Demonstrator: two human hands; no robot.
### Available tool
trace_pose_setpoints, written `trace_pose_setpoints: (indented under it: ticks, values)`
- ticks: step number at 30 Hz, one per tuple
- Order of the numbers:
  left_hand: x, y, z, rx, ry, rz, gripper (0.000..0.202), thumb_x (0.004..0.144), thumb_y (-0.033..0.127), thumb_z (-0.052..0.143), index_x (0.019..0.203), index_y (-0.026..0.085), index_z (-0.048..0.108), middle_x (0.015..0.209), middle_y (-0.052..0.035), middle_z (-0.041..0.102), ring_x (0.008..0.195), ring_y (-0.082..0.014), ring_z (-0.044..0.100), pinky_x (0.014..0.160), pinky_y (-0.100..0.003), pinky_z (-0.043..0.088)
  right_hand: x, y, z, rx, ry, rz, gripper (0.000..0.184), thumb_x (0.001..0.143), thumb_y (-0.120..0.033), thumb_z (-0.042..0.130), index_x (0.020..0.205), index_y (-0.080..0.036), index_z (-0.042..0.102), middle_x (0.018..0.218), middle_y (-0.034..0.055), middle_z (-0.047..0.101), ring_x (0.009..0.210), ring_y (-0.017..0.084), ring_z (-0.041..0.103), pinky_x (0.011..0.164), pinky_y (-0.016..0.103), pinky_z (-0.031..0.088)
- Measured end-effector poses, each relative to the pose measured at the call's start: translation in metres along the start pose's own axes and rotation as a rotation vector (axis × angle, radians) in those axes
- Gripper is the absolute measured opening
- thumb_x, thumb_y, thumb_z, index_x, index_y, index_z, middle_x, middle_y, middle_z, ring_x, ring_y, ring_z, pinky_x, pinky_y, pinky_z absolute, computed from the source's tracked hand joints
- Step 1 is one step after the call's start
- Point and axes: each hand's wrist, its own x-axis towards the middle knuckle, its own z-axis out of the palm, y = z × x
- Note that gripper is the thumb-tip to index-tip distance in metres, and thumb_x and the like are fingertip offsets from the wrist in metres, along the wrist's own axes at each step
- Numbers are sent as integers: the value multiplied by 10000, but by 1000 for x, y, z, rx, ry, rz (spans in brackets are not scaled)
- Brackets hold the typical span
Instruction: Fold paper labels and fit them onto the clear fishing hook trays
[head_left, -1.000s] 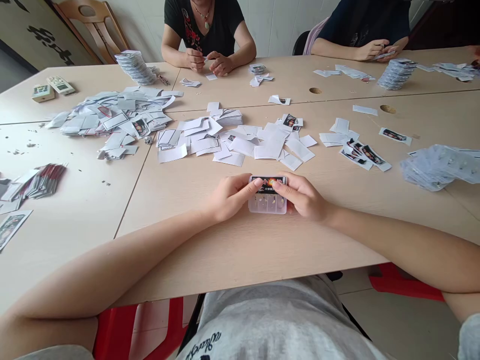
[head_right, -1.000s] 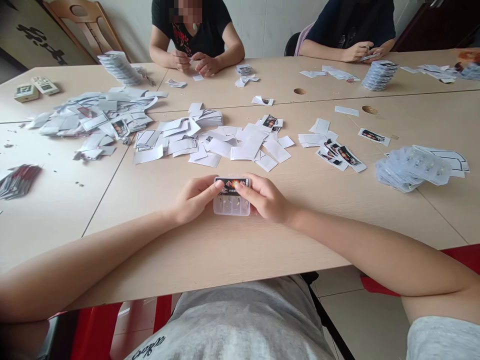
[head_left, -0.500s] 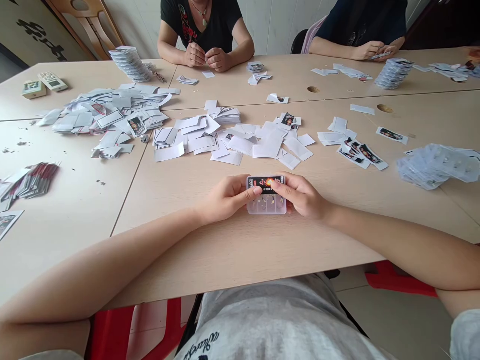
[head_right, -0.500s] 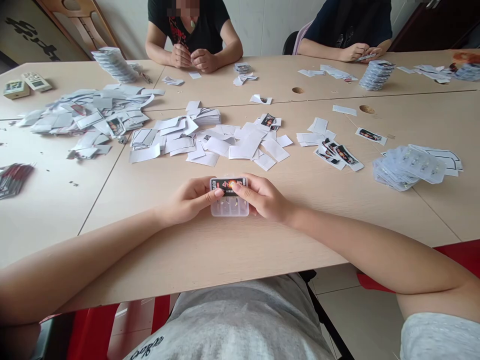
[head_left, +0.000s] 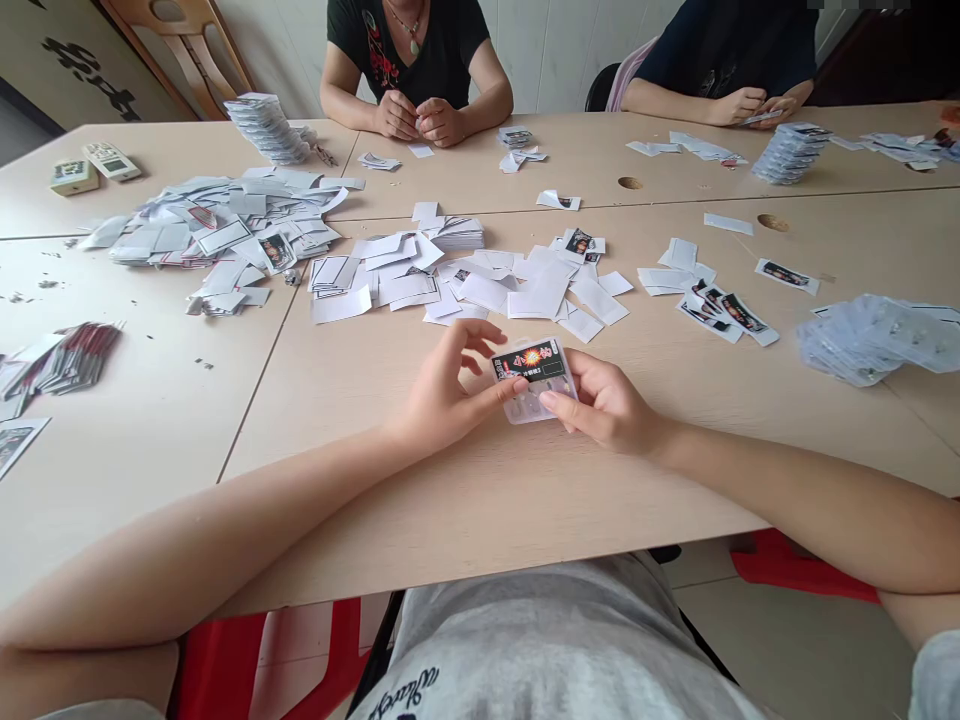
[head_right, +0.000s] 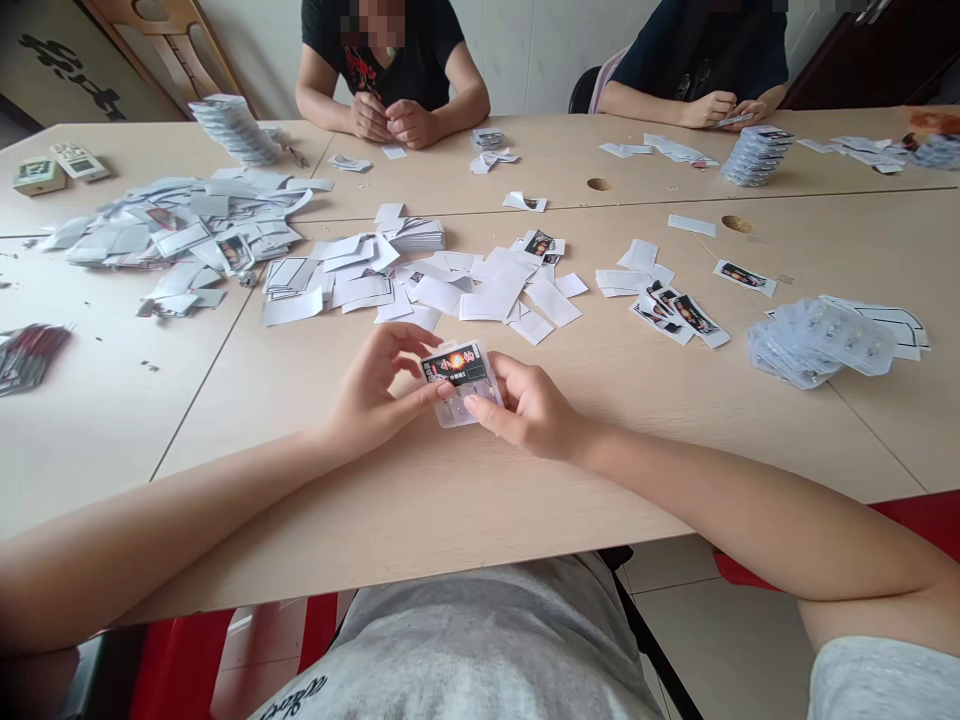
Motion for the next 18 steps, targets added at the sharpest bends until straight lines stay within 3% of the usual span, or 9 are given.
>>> trace_pose_setpoints:
  ticks: [3, 7, 12, 18]
  values:
    - [-4, 8, 0, 301, 109, 222, 409, 752, 230, 692, 1111, 182, 502, 1094, -89, 570, 1003, -191, 529, 793, -328, 479, -3, -3, 5, 17, -5, 41, 252, 875, -249, 553, 1110, -159, 548, 585, -59, 478, 487, 60, 416, 438, 175, 357]
    - [-8, 19, 1, 437, 45, 374, 369, 795, 143, 605, 1151, 176, 512, 1078, -85, 587, 1028, -204, 523, 918, -400, 436, -9, -8, 13, 28, -28, 106, 286, 874, -245, 553, 1150, -179, 518, 576, -66, 476, 476, 66, 433, 427, 174, 372]
    - [-12, 23, 1, 429, -72, 419, 479, 812, 130, 563, 1277, 164, 453, 1171, -132, 543, 1044, -216, 532, 900, -405, 470, -11, -9, 17, 6, -84, 129, 237, 854, -192, 550, 1090, -185, 531, 575, -72, 447, 467, 63, 421, 430, 177, 374]
    - [-13, 24, -1, 385, -107, 397, 410, 824, 145, 566, 1228, 172, 501, 1103, -122, 582, 1020, -206, 568, 861, -372, 508, -11, -11, 16, 50, -107, 188, 189, 846, -224, 566, 1021, -163, 532, 578, -65, 475, 471, 66, 456, 433, 176, 396]
